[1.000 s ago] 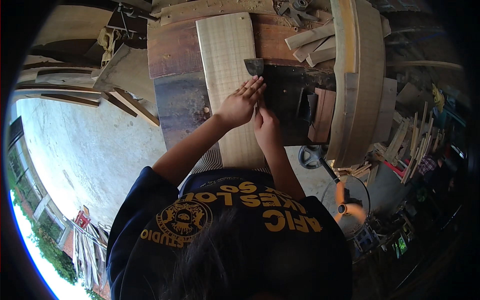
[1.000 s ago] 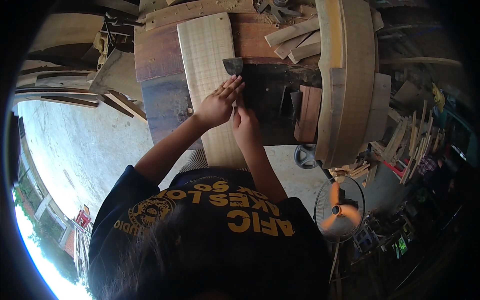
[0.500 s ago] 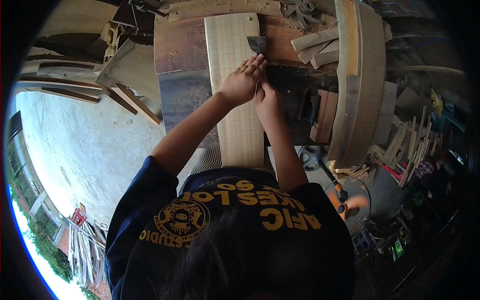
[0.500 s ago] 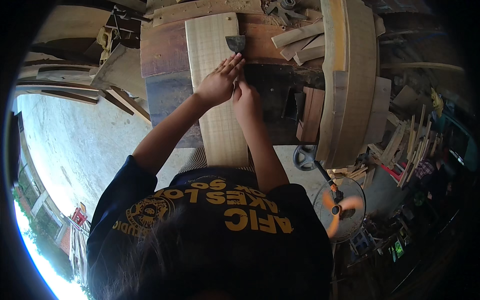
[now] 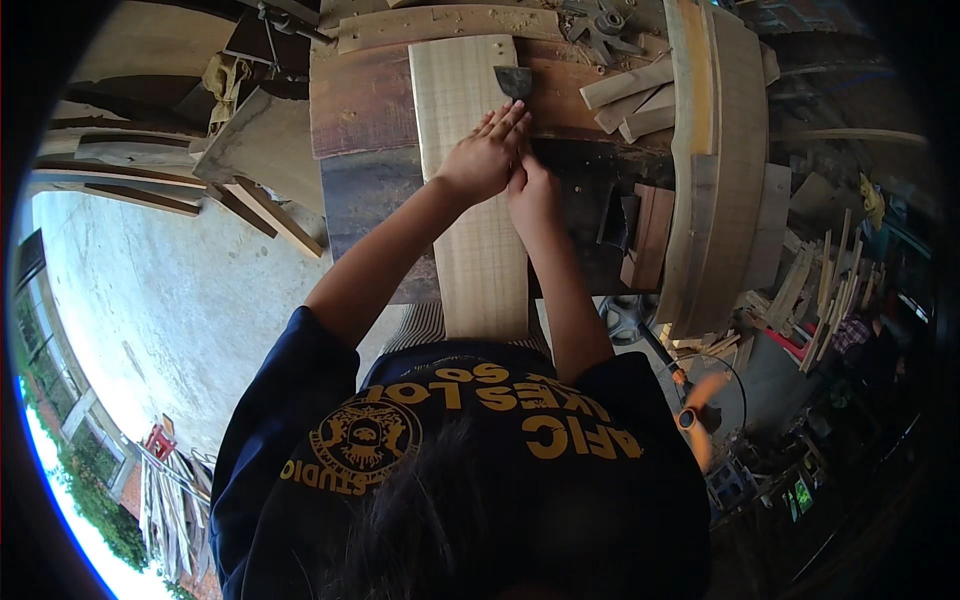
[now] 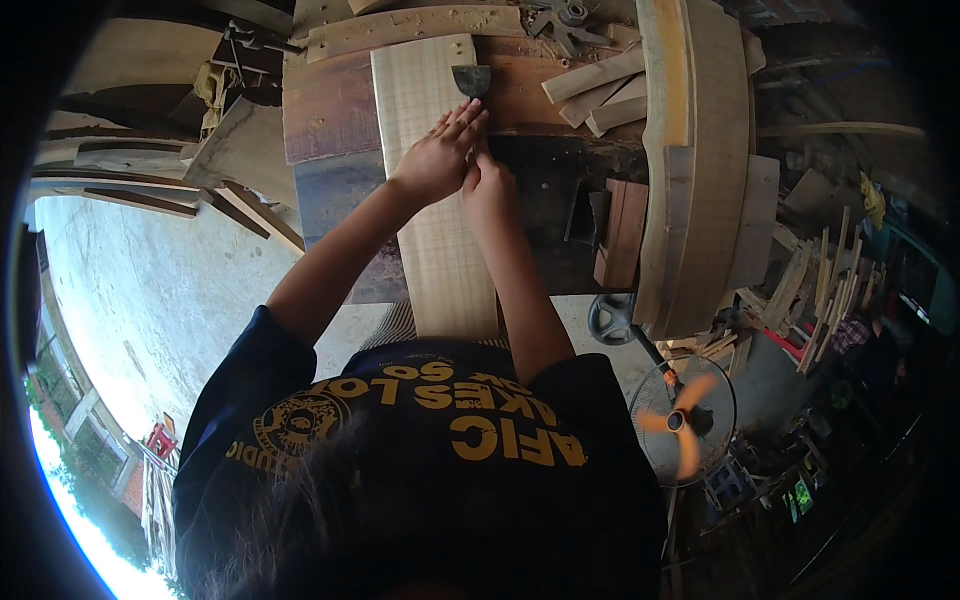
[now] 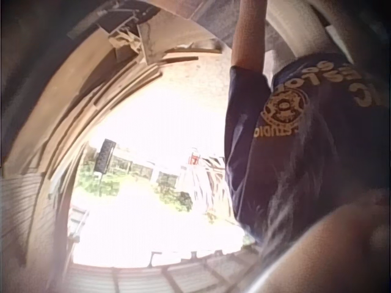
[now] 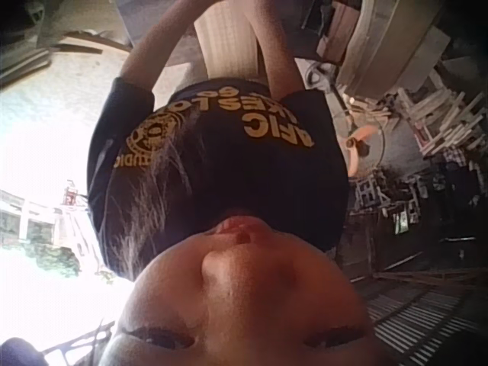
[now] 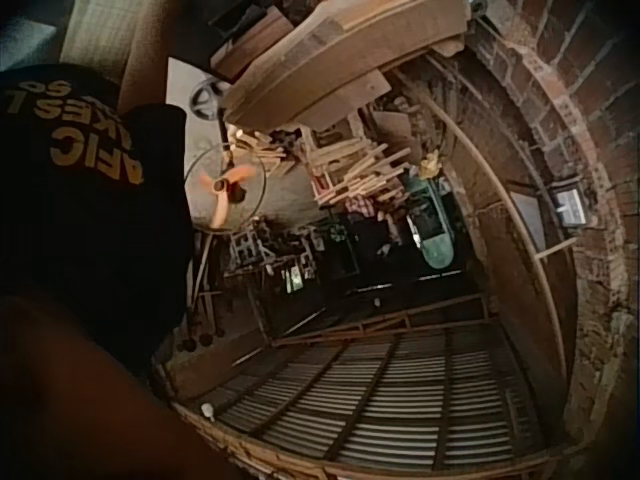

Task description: The person scrapes a wooden board with a hand chisel on a workbench, then picks up the board and feels its edges with both hands.

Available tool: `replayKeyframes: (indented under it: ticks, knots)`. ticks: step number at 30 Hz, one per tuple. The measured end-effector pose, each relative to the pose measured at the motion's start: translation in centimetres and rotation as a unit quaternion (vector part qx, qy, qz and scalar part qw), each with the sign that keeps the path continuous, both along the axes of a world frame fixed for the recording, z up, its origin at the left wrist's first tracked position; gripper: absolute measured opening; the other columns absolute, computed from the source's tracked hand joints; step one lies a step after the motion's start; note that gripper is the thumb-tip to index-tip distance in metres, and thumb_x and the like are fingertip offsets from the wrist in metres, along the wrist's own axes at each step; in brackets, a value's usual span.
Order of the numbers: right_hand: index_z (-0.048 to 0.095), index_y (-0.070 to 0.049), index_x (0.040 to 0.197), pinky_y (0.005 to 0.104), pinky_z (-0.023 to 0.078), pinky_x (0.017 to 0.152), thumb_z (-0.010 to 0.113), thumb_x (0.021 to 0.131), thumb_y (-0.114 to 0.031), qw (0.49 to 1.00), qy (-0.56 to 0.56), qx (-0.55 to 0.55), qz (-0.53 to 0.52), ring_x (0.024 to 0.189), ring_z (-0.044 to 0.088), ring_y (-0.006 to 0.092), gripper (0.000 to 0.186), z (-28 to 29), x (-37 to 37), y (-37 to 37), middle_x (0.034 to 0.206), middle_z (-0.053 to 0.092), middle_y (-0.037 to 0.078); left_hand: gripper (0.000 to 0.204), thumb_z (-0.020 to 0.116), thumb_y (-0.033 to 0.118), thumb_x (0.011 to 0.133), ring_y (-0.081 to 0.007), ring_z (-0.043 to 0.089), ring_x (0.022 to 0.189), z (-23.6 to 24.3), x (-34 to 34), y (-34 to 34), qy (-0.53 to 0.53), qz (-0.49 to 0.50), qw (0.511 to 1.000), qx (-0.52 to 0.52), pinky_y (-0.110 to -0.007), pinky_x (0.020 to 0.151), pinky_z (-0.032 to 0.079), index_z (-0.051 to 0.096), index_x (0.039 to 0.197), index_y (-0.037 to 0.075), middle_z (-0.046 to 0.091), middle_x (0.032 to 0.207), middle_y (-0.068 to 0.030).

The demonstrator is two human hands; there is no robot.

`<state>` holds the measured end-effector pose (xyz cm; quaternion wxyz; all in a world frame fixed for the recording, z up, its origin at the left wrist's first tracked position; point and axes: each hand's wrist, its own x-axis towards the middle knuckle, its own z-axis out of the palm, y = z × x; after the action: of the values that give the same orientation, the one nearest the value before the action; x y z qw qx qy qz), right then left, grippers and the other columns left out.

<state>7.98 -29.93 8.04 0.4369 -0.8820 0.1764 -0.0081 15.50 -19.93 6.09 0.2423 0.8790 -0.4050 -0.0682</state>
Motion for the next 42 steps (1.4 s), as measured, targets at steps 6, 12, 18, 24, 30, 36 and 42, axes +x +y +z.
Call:
replayKeyframes:
  ticks: [6, 12, 18, 24, 30, 36, 42]
  knots:
    - [0.038, -0.008, 0.14, 0.046, 0.05, 0.067, 0.05, 0.089, -0.007, 0.999, 0.033, 0.009, 0.006, 0.08, 0.062, 0.0421, 0.052, 0.8, -4.3, 0.5, 0.086, 0.062, 0.027, 0.058, 0.049, 0.007, 0.083, -0.0299, 0.029, 0.137, 0.5, -3.7, 1.5, 0.048, -0.033, 0.998, 0.004, -0.039, 0.113, 0.026, 0.035, 0.139, -0.002, 0.03, 0.147, -0.0201]
    - [0.034, -0.012, 0.143, 0.0454, 0.05, 0.069, 0.051, 0.089, -0.007, 0.999, -0.038, 0.035, 0.013, 0.084, 0.061, 0.0425, 0.056, 0.8, -4.9, 0.9, 0.096, 0.061, 0.028, 0.058, 0.048, 0.007, 0.084, -0.0309, 0.03, 0.137, 0.2, -4.4, 1.8, 0.045, -0.027, 0.999, 0.0, -0.039, 0.113, 0.026, 0.034, 0.139, -0.002, 0.03, 0.147, -0.0201]
    - [0.038, -0.01, 0.139, 0.0479, 0.049, 0.071, 0.048, 0.09, -0.009, 1.0, 0.027, 0.005, 0.001, 0.088, 0.059, 0.0438, 0.05, 0.4, 2.4, -0.5, 0.096, 0.06, 0.028, 0.058, 0.048, 0.011, 0.084, -0.0299, 0.03, 0.137, 0.1, 2.2, -0.5, 0.002, 0.004, 1.0, 0.014, -0.038, 0.113, 0.025, 0.034, 0.139, -0.002, 0.031, 0.146, -0.0201]
    - [0.04, -0.01, 0.139, 0.0354, 0.05, 0.058, 0.048, 0.095, -0.017, 0.979, 0.019, 0.198, -0.055, 0.059, 0.062, 0.0228, 0.045, -1.4, 0.3, -1.8, 0.074, 0.064, 0.017, 0.065, 0.048, 0.0, 0.076, -0.0293, 0.027, 0.138, 0.8, 2.5, -0.4, 0.053, -0.017, 0.998, -0.015, -0.04, 0.114, 0.023, 0.035, 0.139, 0.004, 0.034, 0.146, -0.0145]
    - [0.04, -0.014, 0.141, 0.0214, 0.037, 0.044, 0.053, 0.095, -0.014, 0.92, 0.076, 0.38, -0.054, 0.046, 0.041, 0.0028, 0.048, 1.2, -8.5, -1.0, 0.058, 0.043, -0.005, 0.065, 0.052, 0.002, 0.075, -0.0299, 0.025, 0.139, 0.6, 1.1, 1.5, 0.026, -0.005, 1.0, 0.004, -0.043, 0.115, 0.019, 0.039, 0.138, 0.012, 0.037, 0.145, -0.0078]
    - [0.039, -0.015, 0.142, 0.0223, 0.039, 0.044, 0.056, 0.093, -0.011, 0.906, 0.088, 0.411, -0.049, 0.047, 0.042, 0.0034, 0.052, 0.7, -12.2, -1.4, 0.059, 0.046, -0.004, 0.054, 0.057, 0.008, 0.078, -0.0252, 0.027, 0.139, 0.0, -2.6, 2.3, -0.065, -0.118, 0.991, 0.017, -0.047, 0.115, 0.019, 0.049, 0.131, 0.013, 0.041, 0.142, -0.0057]
    - [0.043, -0.008, 0.138, 0.0227, 0.04, 0.045, 0.057, 0.092, -0.012, 0.919, 0.078, 0.386, -0.034, 0.049, 0.045, 0.0033, 0.048, -1.4, -11.1, -2.9, 0.065, 0.053, -0.002, 0.036, 0.058, 0.017, 0.081, -0.0217, 0.037, 0.134, 0.2, -5.1, 1.9, -0.122, -0.17, 0.978, -0.01, -0.047, 0.113, 0.024, 0.061, 0.117, 0.014, 0.055, 0.126, -0.0011]
